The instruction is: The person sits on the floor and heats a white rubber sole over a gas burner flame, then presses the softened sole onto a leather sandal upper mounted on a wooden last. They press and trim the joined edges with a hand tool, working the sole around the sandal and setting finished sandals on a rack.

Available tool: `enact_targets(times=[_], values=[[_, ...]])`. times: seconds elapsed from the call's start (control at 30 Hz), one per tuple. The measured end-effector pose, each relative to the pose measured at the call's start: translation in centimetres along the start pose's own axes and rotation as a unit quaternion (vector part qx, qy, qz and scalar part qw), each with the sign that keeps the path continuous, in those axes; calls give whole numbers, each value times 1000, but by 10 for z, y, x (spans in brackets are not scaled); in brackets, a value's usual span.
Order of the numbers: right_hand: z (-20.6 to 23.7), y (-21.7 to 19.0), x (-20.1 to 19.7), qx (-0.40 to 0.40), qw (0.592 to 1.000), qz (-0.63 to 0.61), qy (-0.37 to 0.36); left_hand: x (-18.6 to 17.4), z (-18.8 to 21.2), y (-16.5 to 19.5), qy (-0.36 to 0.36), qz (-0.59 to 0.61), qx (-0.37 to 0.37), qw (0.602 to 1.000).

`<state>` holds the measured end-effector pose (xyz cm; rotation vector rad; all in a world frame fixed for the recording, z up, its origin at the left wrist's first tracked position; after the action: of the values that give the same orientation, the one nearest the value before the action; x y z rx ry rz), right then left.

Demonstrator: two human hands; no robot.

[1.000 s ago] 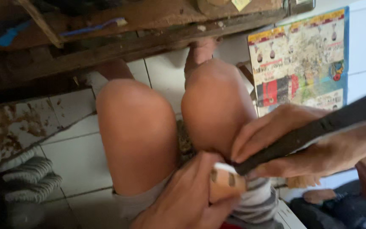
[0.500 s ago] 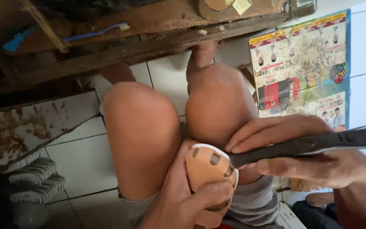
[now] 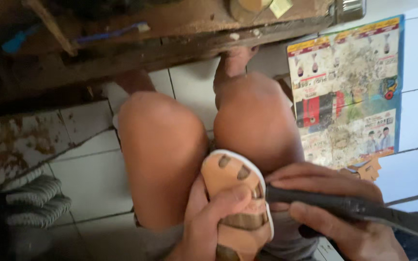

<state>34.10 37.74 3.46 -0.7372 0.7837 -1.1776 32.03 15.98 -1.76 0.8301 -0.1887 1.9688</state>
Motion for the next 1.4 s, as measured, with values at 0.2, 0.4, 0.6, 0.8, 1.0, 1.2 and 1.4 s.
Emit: enact_targets(times=[0.2, 0.4, 0.6, 0.8, 1.0, 1.2, 1.4], values=[[4, 7, 4, 45, 985, -159, -47, 3, -1, 8, -83, 28, 2, 996], [21, 10, 8, -22, 998, 53, -4, 10, -3, 9, -35, 80, -30, 996], [20, 16, 1, 62, 996, -63, -30, 19, -3, 16, -41, 12, 17, 999], [41, 27, 14, 59, 971, -230, 15, 30, 2, 16, -80, 29, -1, 996], [50, 29, 19, -21, 998, -30, 50, 30, 0, 13, -40, 22, 34, 998], [28, 10, 27, -74, 987, 141, 26, 15, -3, 18, -2, 3, 30, 1000], [3, -13, 13, -28, 991, 110, -70, 18, 0, 22, -88, 29, 28, 995]])
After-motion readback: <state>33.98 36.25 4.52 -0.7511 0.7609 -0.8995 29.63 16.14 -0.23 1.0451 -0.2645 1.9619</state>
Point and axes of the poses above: each hand's wrist, its own z-axis away from the middle knuckle, its own x-axis out of the palm, y = z × x, the point moved 3 cm from there along -z, towards the middle knuckle, and after that the axes turned 1 degree about -x, right-handed, at the moved point
